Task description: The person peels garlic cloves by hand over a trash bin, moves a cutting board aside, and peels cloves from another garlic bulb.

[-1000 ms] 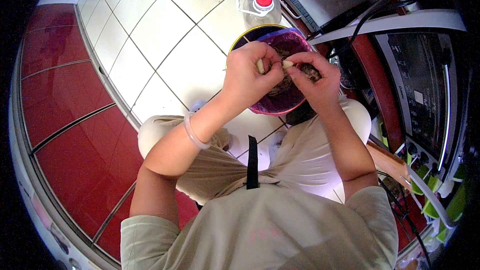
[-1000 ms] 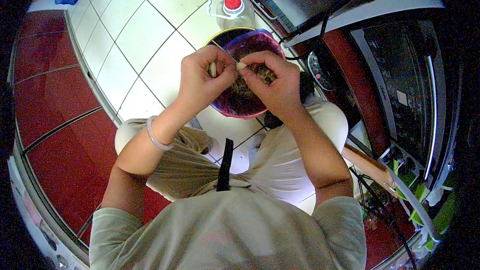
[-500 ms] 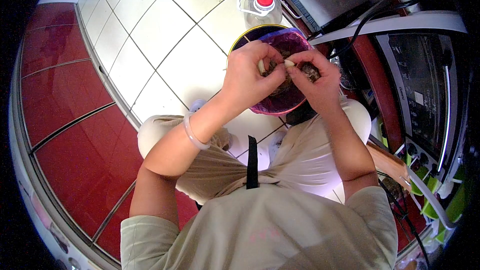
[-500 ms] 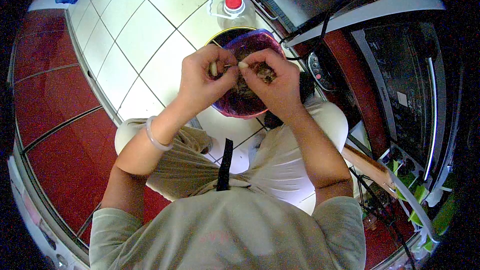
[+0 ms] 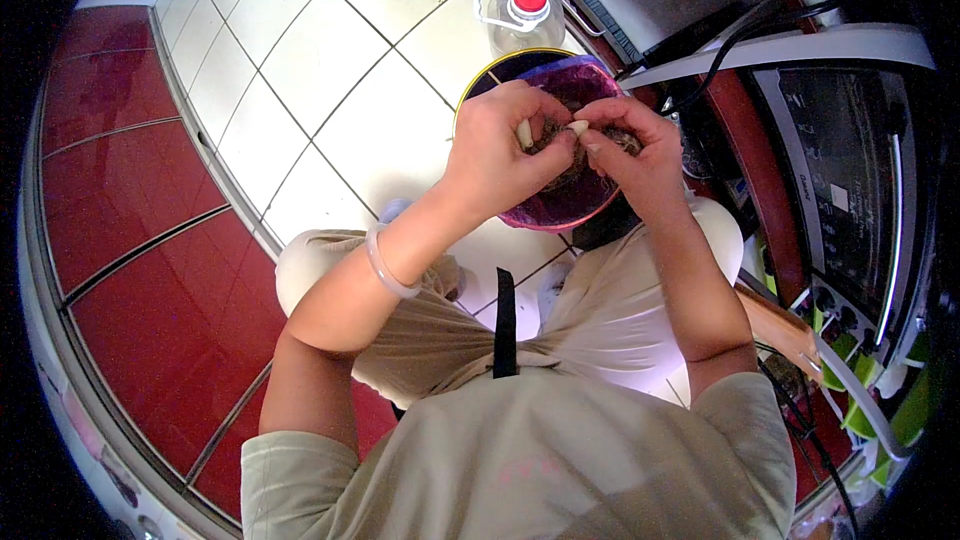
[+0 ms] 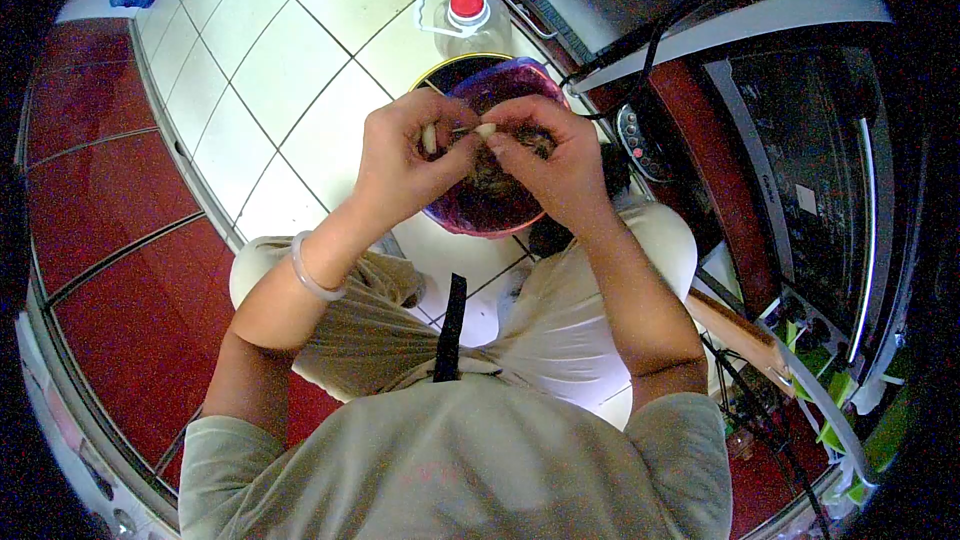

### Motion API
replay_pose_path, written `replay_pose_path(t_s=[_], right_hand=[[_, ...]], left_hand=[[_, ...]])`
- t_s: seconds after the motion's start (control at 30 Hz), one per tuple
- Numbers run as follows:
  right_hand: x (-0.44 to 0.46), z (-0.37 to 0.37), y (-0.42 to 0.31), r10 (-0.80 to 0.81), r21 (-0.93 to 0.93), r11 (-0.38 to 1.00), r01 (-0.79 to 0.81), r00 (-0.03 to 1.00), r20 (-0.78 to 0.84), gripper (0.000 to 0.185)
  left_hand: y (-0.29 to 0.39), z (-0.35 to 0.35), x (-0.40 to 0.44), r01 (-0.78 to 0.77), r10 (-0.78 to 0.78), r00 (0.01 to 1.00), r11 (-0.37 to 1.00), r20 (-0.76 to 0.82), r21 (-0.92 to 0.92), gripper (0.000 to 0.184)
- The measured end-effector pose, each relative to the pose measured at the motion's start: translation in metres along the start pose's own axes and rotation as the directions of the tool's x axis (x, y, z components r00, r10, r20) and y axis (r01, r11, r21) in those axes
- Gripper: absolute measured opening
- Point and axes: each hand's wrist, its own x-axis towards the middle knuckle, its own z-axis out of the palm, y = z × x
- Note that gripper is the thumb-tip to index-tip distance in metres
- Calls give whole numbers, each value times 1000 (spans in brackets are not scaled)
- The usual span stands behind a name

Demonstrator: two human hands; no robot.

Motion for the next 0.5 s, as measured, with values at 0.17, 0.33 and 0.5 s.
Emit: replay_pose_path(t_s=[0.17,0.33,0.5], right_hand=[[2,2,1,-56,-22,998,55,998,-2,13],[0,1,0,14,8,1000,-14,1000,14,13],[0,-2,2,49,55,997,-51,998,42,12]], left_hand=[[-1,2,0,-8,7,1000,1000,14,27,10],[0,0,-2,28,-29,999,999,40,24,9],[-2,-1,-2,75,-72,995,996,64,-42,8]])
